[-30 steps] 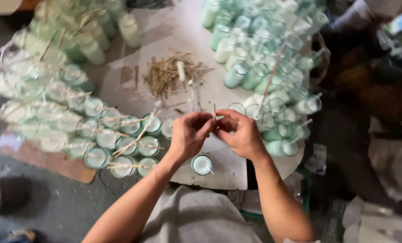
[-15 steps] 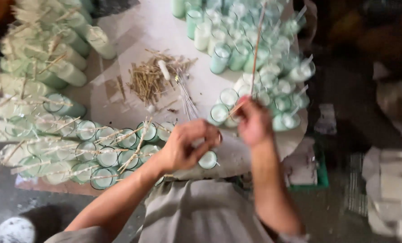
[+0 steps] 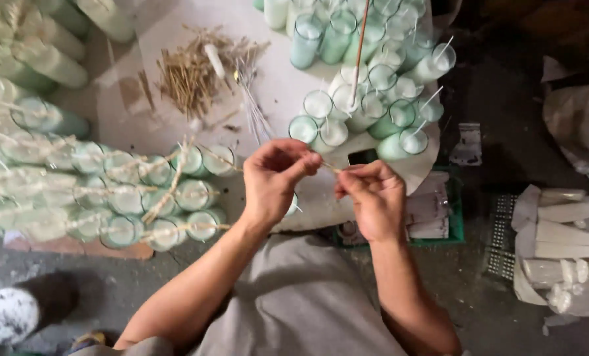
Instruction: Inserting wicks into wax-filled glass jars on a low production table
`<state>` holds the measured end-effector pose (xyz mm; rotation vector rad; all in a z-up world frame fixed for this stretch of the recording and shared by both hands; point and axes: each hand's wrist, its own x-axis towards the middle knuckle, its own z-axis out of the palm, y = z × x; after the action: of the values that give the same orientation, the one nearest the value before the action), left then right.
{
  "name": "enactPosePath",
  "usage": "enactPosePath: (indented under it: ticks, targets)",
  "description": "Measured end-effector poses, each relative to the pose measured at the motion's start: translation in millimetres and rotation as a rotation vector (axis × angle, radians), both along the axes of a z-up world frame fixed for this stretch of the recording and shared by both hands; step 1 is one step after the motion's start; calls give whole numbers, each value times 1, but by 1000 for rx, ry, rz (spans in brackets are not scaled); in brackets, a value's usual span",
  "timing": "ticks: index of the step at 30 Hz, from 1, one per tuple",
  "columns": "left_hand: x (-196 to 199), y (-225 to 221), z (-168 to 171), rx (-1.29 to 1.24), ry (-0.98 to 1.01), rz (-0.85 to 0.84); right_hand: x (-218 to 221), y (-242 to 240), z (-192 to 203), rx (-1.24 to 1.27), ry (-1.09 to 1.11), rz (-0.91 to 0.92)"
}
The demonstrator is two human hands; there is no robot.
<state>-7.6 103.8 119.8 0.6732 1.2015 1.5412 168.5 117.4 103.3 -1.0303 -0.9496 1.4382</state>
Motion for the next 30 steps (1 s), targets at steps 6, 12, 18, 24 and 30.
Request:
enactPosePath:
  ticks: [6,12,18,24,30]
  targets:
    - [19,-29,-41,-46,-25,216,-4,-7,20,573,-694,193]
    - [16,-58,-52,144,344,185,-7,0,-7,902,-876,330]
    - [9,-87,-90,179,1215,-40,27,20,-24,864,-956,386]
    - [11,-92,-110,105,1259,179,27,12,-35,844,-969,442]
    - [1,-96,-117,-98,863,358,-2,0,-63,911,-997,470]
